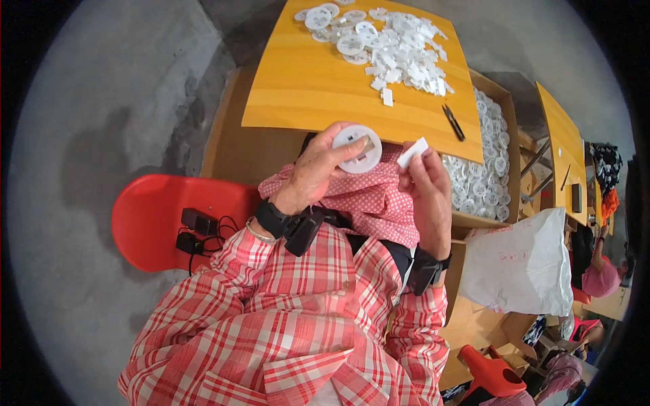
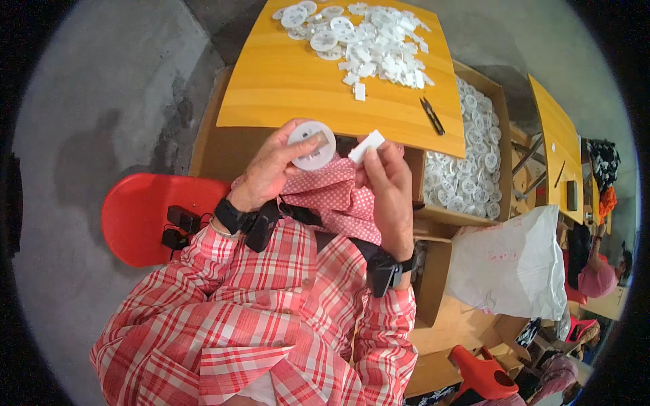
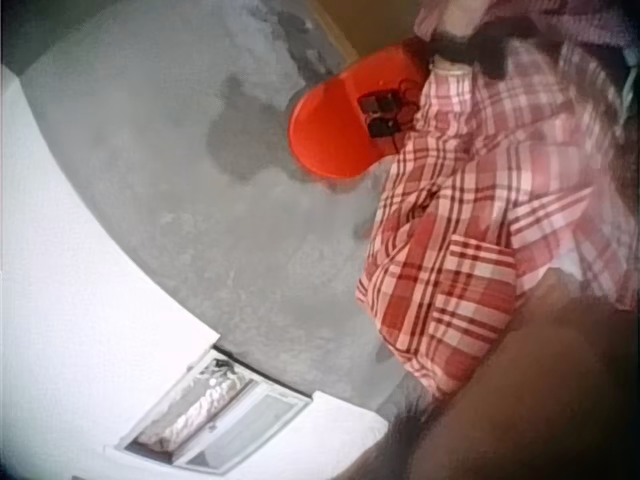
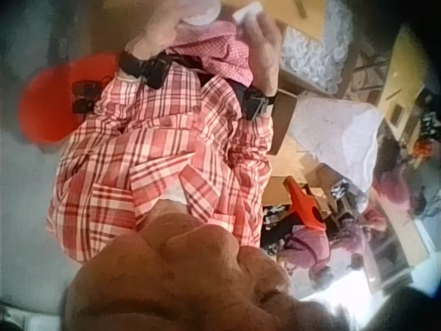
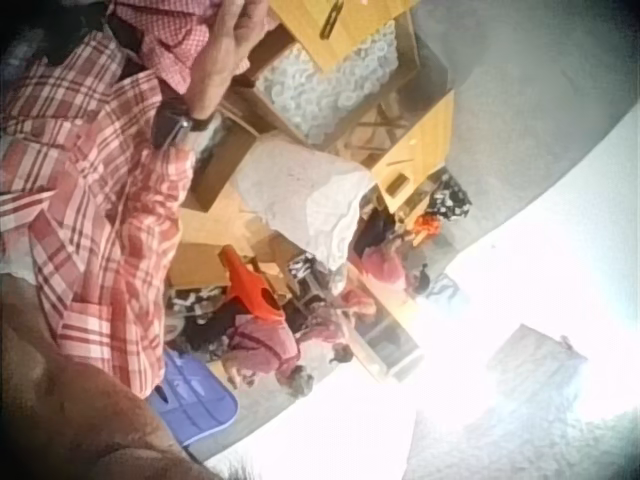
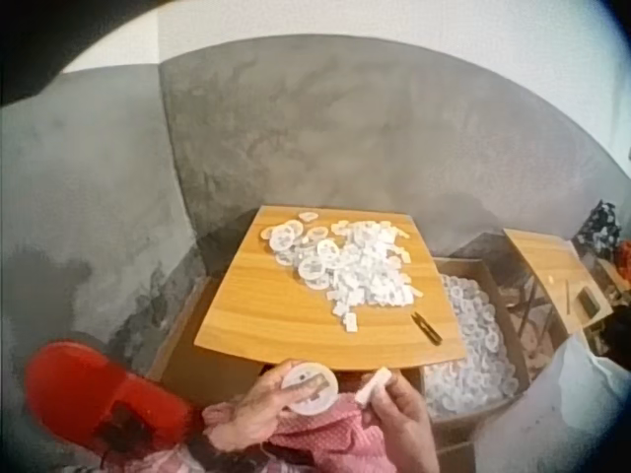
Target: Manually assemble small white plastic components by joining pieces and trimming them with a tool.
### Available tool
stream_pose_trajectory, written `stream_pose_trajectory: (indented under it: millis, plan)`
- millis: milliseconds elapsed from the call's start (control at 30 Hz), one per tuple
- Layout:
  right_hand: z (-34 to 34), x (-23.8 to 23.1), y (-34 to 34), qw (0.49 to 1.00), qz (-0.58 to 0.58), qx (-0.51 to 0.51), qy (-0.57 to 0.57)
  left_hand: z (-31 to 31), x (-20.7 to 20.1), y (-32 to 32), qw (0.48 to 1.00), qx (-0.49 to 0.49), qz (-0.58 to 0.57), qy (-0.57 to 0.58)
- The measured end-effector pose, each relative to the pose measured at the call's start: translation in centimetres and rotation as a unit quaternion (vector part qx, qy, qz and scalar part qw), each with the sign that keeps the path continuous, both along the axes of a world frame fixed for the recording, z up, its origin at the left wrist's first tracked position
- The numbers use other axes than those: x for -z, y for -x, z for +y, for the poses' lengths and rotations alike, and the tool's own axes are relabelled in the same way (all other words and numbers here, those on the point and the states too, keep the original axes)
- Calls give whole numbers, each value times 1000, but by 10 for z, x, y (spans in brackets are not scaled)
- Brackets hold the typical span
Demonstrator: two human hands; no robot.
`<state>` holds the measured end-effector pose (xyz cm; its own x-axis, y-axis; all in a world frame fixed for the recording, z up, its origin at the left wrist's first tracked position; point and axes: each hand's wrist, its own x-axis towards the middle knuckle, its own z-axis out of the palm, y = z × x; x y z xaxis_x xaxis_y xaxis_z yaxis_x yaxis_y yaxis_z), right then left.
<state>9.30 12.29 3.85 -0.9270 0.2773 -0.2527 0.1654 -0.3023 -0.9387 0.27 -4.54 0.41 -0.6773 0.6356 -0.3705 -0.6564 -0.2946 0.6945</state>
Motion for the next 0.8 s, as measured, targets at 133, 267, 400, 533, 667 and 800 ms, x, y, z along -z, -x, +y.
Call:
stream_pose_trajectory:
  millis: [133,267,400,533,667,800]
  plan:
    - [-11,-8,-12,999,-18,-14,-45,-1,2,-7,999,8,15,-43]
    - [-22,-15,-18,996,5,-17,-92,-6,12,-5,991,38,-45,-119]
    - [-19,-7,-20,994,3,8,-107,-2,-5,-7,994,6,-76,-80]
    - [-15,-7,-17,989,6,4,-148,-3,0,-5,990,40,-73,-117]
    - [-14,-6,-15,975,32,15,-218,-7,-2,-5,978,92,-59,-177]
    - [-16,-18,-16,930,42,37,-362,-7,-7,-8,972,124,-11,-199]
